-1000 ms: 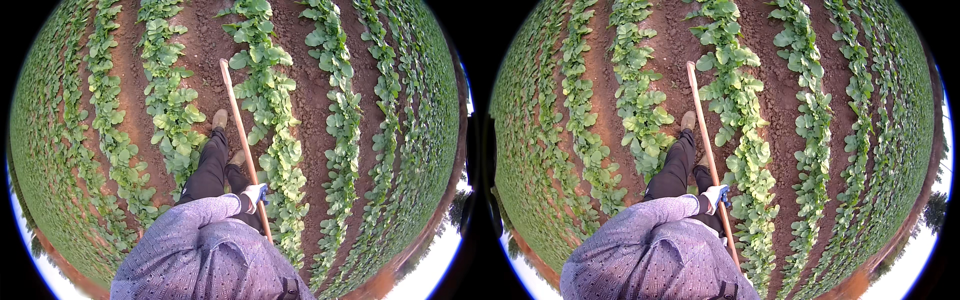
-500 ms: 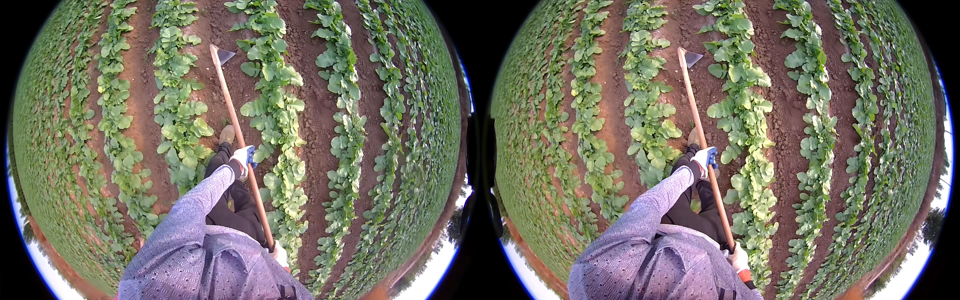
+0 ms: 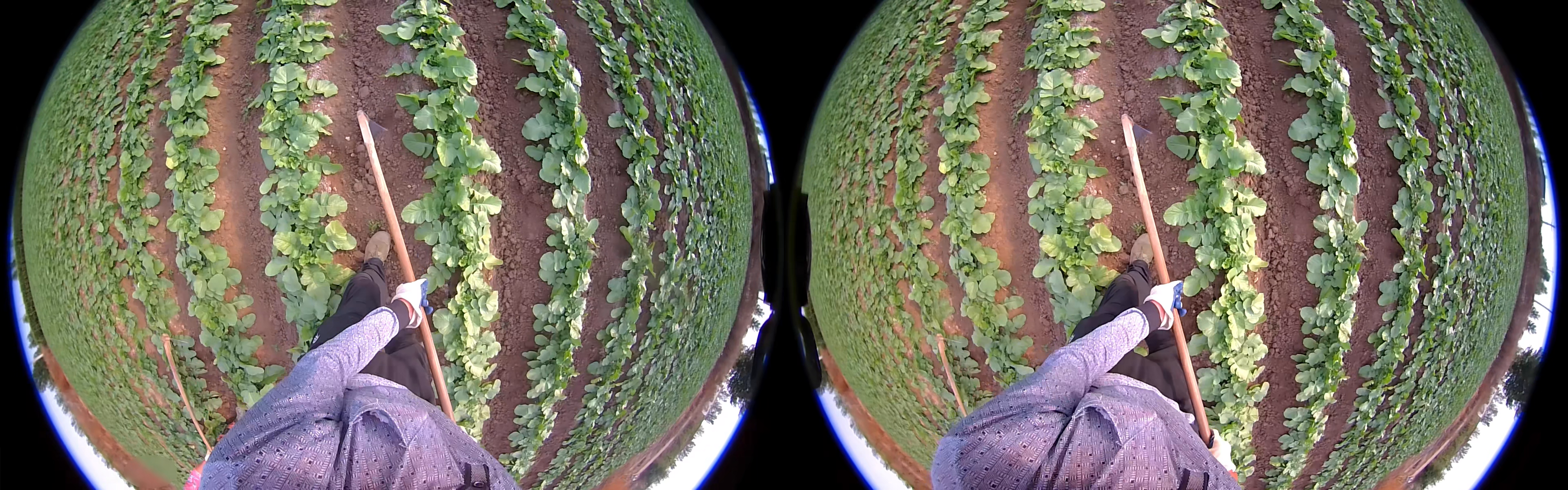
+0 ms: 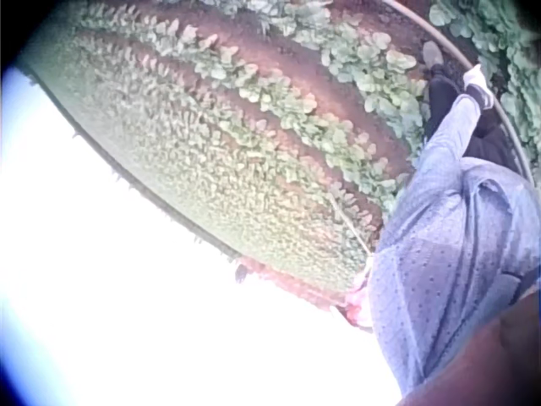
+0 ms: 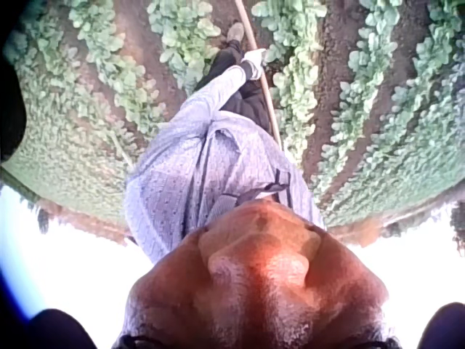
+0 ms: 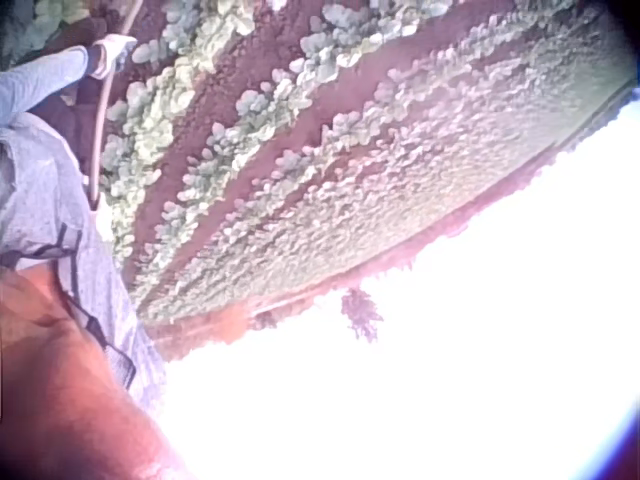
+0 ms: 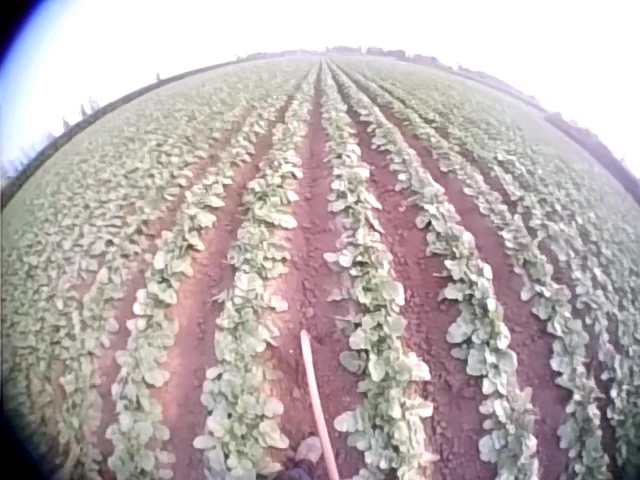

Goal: The person puts on gloves and uses a hoe to weed between rows of leafy green plants in a field. They walk along the rows, repeatedly striking the soil to remove weeds.

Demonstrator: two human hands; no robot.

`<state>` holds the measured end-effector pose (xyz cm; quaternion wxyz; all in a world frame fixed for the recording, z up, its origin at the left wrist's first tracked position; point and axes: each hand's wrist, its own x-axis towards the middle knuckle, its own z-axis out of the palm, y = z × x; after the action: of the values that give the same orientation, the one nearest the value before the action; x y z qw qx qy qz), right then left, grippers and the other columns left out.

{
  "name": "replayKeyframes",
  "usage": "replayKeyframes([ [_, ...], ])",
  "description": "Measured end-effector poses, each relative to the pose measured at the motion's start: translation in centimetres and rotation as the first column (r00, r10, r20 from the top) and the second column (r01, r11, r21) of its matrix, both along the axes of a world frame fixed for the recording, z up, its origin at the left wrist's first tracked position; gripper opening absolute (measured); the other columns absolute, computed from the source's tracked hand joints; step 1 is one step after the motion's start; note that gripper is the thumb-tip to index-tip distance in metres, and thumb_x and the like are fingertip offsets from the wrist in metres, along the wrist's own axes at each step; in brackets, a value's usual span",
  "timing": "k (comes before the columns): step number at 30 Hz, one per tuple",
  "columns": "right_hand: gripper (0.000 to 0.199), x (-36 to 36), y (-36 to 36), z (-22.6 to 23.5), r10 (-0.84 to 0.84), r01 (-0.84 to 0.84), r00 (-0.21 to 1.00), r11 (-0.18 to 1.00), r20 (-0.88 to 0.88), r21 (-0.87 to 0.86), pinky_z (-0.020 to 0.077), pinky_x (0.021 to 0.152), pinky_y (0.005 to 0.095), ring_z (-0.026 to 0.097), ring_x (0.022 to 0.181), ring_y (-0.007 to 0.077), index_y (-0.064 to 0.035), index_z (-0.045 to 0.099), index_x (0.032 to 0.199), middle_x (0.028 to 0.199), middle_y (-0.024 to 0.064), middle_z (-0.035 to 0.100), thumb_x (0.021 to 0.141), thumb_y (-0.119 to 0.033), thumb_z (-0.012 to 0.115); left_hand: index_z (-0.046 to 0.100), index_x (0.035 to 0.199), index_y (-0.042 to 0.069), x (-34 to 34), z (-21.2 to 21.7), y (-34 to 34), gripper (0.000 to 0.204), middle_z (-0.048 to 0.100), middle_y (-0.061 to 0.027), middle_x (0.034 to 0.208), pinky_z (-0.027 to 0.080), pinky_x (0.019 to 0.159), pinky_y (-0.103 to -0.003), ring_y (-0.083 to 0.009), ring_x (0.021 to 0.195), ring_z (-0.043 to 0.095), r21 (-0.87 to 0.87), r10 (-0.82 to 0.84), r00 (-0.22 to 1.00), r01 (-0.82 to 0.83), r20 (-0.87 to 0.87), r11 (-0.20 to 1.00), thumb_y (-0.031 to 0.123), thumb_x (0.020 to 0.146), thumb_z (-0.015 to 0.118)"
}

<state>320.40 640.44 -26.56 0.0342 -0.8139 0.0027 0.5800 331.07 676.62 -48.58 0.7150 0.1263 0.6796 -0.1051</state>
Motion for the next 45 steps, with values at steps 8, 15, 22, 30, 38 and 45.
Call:
replayKeyframes([
  [8,0.041,6.6,12.7,-0.1,-0.168,0.129,0.952,0.978,0.255,0.164,0.0540,0.068,0.0372,0.070,0.073,0.0305,-0.0069,0.064,0.105,0.080,0.0162,0.070,0.075,-0.031,0.080,0.056,0.073,0.012,9.4,0.9,9.9,0.024,0.045,0.0033,0.054,0.044,0.038,-0.033,-0.0125,0.040,0.042,0.094,0.050,0.962,-0.078,0.270,0.993,0.026,0.090,0.065],
  [15,0.043,4.8,8.8,1.7,-0.164,0.166,0.979,0.986,0.122,-0.005,0.0530,0.073,0.0352,0.069,0.076,0.0278,-0.0074,0.064,0.109,0.084,0.0158,0.070,0.074,-0.026,0.081,0.057,0.076,0.010,6.7,1.6,6.4,0.024,0.044,0.0011,0.055,0.045,0.039,-0.037,-0.0148,0.041,0.043,-0.044,0.020,0.990,-0.014,0.138,0.999,0.026,0.093,0.063],
  [22,0.043,8.2,14.8,0.1,-0.114,0.100,0.987,0.987,0.114,0.122,0.0522,0.073,0.0333,0.066,0.073,0.0237,-0.0059,0.063,0.110,0.084,0.0140,0.070,0.075,-0.022,0.080,0.055,0.075,0.010,6.9,-1.8,13.1,0.023,0.044,-0.0001,0.055,0.047,0.040,-0.037,-0.0165,0.042,0.044,0.028,0.085,0.990,-0.089,0.115,0.996,0.024,0.092,0.063],
  [30,0.025,12.7,23.1,0.0,-0.318,0.341,0.940,0.893,-0.122,0.296,0.0507,0.074,0.0286,0.059,0.076,0.0091,-0.0001,0.066,0.101,0.084,0.0061,0.069,0.081,-0.012,0.074,0.049,0.075,0.010,7.8,1.8,23.4,0.026,0.045,-0.0012,0.054,0.048,0.041,-0.037,-0.0181,0.042,0.046,0.186,0.098,0.989,-0.118,0.114,0.975,0.023,0.093,0.061],
  [38,0.028,14.5,22.1,4.6,-0.450,0.481,0.872,0.861,-0.192,0.167,0.0505,0.072,0.0278,0.061,0.076,0.0091,0.0012,0.067,0.104,0.085,0.0031,0.069,0.082,-0.014,0.076,0.051,0.074,0.008,5.3,1.0,18.1,0.026,0.045,-0.0010,0.057,0.049,0.042,-0.038,-0.0175,0.044,0.046,0.043,0.208,0.972,-0.214,0.110,0.976,0.022,0.093,0.063],
  [45,0.034,14.6,29.2,2.3,-0.225,0.246,0.963,0.959,-0.151,0.141,0.0511,0.078,0.0295,0.063,0.081,0.0117,0.0004,0.066,0.112,0.091,0.0070,0.071,0.082,-0.012,0.073,0.048,0.077,0.009,6.6,-0.6,24.5,0.025,0.044,-0.0019,0.055,0.047,0.039,-0.038,-0.0188,0.042,0.046,0.210,0.139,0.986,-0.155,0.092,0.965,0.023,0.092,0.063],
])
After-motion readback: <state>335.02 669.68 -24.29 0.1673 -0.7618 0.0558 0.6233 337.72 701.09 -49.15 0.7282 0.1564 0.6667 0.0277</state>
